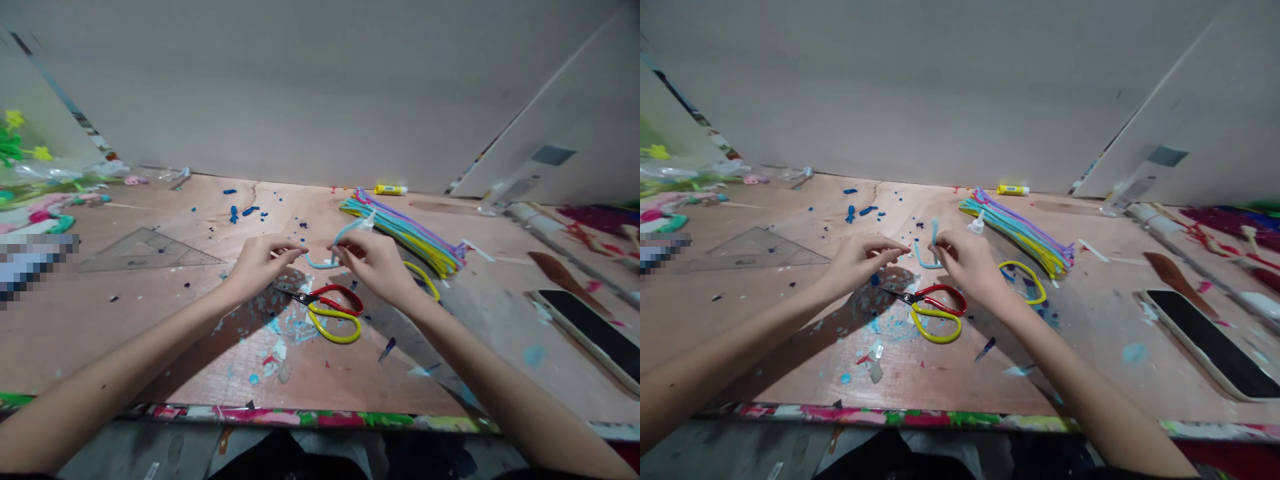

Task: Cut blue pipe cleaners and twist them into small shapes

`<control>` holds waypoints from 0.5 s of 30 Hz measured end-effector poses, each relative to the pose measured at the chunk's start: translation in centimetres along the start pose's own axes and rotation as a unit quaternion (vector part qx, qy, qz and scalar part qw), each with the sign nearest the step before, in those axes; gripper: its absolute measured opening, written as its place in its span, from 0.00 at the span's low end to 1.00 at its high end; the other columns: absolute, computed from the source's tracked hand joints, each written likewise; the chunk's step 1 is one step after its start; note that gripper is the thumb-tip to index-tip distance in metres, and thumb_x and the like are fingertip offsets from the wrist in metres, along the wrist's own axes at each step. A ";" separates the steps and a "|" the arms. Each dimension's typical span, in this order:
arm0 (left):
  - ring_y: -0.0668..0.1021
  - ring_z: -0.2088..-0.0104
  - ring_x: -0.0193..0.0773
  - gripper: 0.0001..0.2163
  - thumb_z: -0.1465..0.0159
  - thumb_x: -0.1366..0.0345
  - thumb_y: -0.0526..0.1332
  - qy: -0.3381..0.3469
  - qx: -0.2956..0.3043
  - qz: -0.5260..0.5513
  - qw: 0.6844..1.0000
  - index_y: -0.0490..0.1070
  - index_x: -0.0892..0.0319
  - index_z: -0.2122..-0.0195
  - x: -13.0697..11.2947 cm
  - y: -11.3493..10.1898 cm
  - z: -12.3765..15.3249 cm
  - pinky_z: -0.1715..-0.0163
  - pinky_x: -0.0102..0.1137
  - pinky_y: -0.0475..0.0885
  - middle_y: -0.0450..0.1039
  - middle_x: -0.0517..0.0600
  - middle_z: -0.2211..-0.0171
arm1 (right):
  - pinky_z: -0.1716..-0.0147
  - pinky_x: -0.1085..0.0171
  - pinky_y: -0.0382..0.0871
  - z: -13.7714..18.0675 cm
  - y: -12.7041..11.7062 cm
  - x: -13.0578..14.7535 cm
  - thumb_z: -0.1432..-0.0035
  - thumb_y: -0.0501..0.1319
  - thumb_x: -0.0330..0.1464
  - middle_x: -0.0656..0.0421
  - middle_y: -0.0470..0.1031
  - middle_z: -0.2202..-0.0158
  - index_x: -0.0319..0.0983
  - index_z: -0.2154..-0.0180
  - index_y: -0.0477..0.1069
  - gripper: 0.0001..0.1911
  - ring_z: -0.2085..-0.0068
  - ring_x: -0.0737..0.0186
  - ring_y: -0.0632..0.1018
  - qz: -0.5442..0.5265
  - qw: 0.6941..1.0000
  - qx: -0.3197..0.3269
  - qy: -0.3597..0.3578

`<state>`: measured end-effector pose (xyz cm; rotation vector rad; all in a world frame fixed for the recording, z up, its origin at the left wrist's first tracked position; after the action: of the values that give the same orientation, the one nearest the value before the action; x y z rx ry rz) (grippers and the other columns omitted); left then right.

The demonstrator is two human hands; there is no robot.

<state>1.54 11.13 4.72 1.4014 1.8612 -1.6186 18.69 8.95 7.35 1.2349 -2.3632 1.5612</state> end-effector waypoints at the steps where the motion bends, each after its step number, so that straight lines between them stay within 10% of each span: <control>1: 0.81 0.61 0.40 0.11 0.34 0.63 0.60 0.008 -0.014 -0.007 1.000 0.82 0.59 0.58 -0.2 -0.2 0.3 0.65 0.32 0.75 0.83 0.55 0.60 | 0.70 0.66 0.61 0.0 0.1 0.1 0.36 0.57 0.29 0.57 0.76 0.71 0.36 0.66 0.74 0.08 0.70 0.63 0.73 -0.002 1.000 0.004 0.004; 9: 0.78 0.57 0.41 0.29 0.39 0.65 0.67 0.176 -0.151 -0.158 0.960 0.63 0.59 0.36 -2.8 -2.6 1.8 0.62 0.34 0.76 0.74 0.57 0.51 | 0.69 0.63 0.58 1.0 1.2 -0.1 0.32 0.55 0.32 0.51 0.78 0.63 0.34 0.61 0.76 0.12 0.66 0.58 0.75 0.256 0.964 0.071 0.022; 15: 0.77 0.65 0.41 0.10 0.30 0.65 0.58 0.227 -0.089 -0.307 0.920 0.76 0.61 0.52 -2.8 -0.2 2.3 0.66 0.34 0.70 0.77 0.55 0.62 | 0.72 0.63 0.54 1.5 1.6 0.4 0.31 0.54 0.32 0.52 0.78 0.62 0.36 0.61 0.76 0.12 0.66 0.59 0.76 0.319 0.944 0.087 0.007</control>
<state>1.93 7.86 6.20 1.2577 2.8663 -1.3681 17.97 7.77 5.59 0.4652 -2.8363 1.9538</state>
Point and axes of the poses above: each hand's wrist, its own z-axis away from the middle knuckle, its own y-axis out of the palm, x = y × z, the point moved 8 cm from there along -z, towards the middle knuckle
